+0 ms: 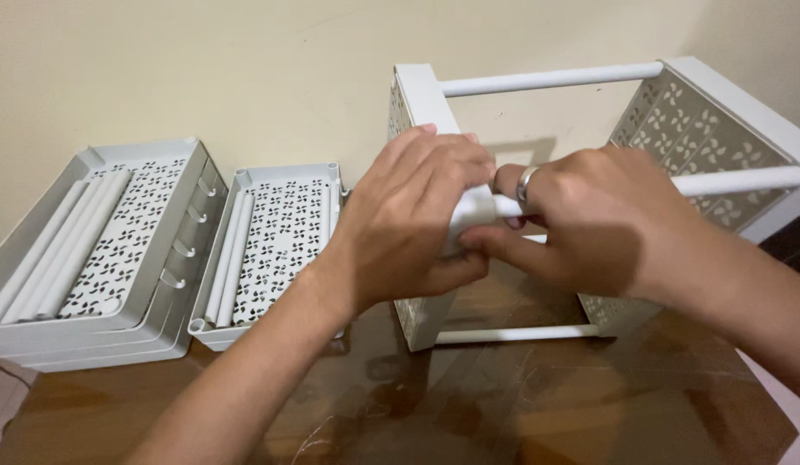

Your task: The person assembles white plastic trays with perforated inserts and cylindrical rods. They insert rods into corner holes, stack trays, and connect a frame structure using rods and corner pieces. The person handles trays and rods repeatedly, aligning and securing components on a wooden table.

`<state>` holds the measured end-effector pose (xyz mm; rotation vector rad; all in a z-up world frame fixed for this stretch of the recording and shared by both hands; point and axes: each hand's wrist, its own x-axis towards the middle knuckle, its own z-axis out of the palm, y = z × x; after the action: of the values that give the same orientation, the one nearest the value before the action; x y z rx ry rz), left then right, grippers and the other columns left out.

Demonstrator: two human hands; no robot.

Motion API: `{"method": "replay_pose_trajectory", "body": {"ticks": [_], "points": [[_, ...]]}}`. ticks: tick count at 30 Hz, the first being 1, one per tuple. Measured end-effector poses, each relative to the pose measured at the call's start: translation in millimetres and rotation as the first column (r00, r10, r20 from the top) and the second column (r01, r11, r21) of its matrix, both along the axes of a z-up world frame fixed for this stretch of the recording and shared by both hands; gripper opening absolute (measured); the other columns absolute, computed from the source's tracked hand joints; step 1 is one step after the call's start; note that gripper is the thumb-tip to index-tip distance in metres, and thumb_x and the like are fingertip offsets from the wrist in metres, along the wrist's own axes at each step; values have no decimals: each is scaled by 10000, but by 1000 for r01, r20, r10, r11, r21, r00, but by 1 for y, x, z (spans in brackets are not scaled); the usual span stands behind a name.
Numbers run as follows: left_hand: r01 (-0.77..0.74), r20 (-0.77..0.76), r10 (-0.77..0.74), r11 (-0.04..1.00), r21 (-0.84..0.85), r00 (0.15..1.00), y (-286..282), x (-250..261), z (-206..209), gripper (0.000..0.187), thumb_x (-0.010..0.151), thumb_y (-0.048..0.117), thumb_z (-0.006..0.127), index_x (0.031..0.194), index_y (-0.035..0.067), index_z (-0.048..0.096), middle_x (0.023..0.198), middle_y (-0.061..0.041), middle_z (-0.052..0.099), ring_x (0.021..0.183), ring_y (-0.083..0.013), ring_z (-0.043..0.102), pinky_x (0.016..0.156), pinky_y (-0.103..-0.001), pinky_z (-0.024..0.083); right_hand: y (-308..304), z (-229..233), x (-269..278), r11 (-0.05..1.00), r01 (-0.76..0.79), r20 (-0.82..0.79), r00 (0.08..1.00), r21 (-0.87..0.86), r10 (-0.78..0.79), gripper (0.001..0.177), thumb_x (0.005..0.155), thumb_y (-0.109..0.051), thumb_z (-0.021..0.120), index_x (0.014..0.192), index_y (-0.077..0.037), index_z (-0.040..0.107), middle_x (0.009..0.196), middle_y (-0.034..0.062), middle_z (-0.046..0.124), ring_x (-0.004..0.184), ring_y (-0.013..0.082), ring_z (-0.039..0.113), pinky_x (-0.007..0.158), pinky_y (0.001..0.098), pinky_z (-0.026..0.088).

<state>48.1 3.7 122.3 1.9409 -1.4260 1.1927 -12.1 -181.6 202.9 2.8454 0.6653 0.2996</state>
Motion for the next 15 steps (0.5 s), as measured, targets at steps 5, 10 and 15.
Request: {"method": "replay_pose_trajectory", "body": {"ticks": [5, 10, 15], "points": [[28, 44, -26, 998, -62, 999, -3, -2, 4, 609, 804, 259, 877, 1255, -75, 638, 1357, -271, 647, 1304, -386, 619, 1173, -497, 493, 9, 10, -5, 965, 188, -131, 968, -184, -214, 566, 961, -602, 456, 1001, -95, 707, 552, 43, 635, 413, 138, 583, 386, 308, 443], [-15, -21, 13, 995, -96, 1000, -2, -8, 2, 552, 796, 240, 904, 1195, -55, 662, 1268, -210, 694, 1278, -357, 645, 1185, -499, 494, 7, 2, -2, 998, 50, -13, 999, -48, -51, 593, 949, -628, 532, 947, -69, 729, 510, 82, 621, 348, 180, 559, 355, 345, 438], [-28, -29, 26, 995, -91, 999, -1, -10, -1, 563, 764, 245, 905, 1176, -56, 669, 1236, -212, 707, 1253, -373, 656, 1167, -513, 485, -1, -7, 11, 996, -73, 64, 995, -51, 76, 593, 933, -633, 547, 1006, -83, 759, 492, 77, 614, 277, 171, 537, 292, 349, 433]]}}
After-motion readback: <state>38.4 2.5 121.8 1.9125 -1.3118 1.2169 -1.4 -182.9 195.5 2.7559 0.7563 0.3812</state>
